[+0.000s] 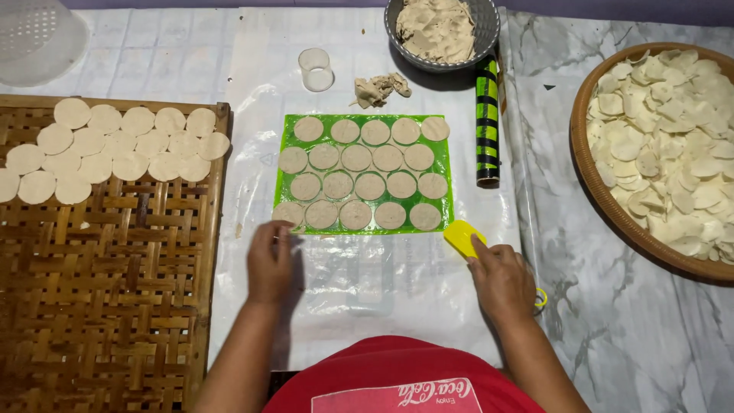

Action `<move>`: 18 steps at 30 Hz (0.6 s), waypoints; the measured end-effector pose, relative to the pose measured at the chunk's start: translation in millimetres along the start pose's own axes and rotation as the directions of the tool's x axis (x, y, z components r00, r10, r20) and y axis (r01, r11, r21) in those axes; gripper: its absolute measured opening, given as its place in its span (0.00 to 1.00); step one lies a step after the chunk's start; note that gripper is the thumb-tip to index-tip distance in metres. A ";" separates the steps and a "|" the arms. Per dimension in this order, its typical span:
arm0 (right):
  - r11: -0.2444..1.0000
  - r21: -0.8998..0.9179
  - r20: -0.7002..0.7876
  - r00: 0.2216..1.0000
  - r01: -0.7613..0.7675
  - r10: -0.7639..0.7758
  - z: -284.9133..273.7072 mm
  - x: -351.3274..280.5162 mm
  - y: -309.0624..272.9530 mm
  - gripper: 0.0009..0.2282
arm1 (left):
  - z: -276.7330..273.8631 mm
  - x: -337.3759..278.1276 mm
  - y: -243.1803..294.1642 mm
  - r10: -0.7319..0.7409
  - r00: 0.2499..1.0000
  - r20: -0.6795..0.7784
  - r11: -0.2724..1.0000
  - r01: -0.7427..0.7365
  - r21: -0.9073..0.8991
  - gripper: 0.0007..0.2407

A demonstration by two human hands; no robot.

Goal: The person is using a spatula to lift small round dough circles from a mat and arrange them on a large wooden tray.

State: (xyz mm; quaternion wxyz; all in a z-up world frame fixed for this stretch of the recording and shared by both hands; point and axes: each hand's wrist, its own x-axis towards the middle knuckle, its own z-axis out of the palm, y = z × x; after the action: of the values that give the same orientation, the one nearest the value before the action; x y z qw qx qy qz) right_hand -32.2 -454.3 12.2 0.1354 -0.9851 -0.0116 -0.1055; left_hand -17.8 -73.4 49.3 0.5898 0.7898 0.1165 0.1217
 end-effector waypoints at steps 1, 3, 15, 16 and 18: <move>1.000 0.004 0.001 1.000 0.004 -0.004 -1.3 2.4 -4.5 0.21 | 11.7 -10.3 0.7 -0.001 1.000 -0.005 1.000 0.001 0.003 0.08; 0.995 -0.100 0.043 0.999 0.024 -0.020 -4.6 4.2 -14.8 0.19 | 33.0 -33.8 1.6 0.207 0.957 0.202 0.956 -0.242 0.167 0.06; 0.970 -0.213 0.042 0.993 0.119 -0.113 -2.8 22.5 -16.4 0.17 | 58.3 -70.8 -2.3 0.164 0.907 0.387 0.970 -0.219 0.102 0.07; 0.970 -0.212 0.043 0.993 0.120 -0.114 -3.8 23.6 -17.5 0.17 | 58.6 -71.0 -2.9 0.163 0.908 0.387 0.971 -0.218 0.103 0.07; 0.974 -0.194 0.073 0.992 0.115 -0.103 -5.8 27.1 -20.7 0.17 | 58.3 -70.8 -3.6 0.189 0.904 0.383 0.962 -0.249 0.112 0.08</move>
State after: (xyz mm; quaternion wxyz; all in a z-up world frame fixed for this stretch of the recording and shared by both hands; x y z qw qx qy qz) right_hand -8.0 -436.1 28.9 0.0303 -0.9944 -0.0593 -0.0825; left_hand -65.5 -148.3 26.0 0.5190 0.8509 -0.0766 0.0275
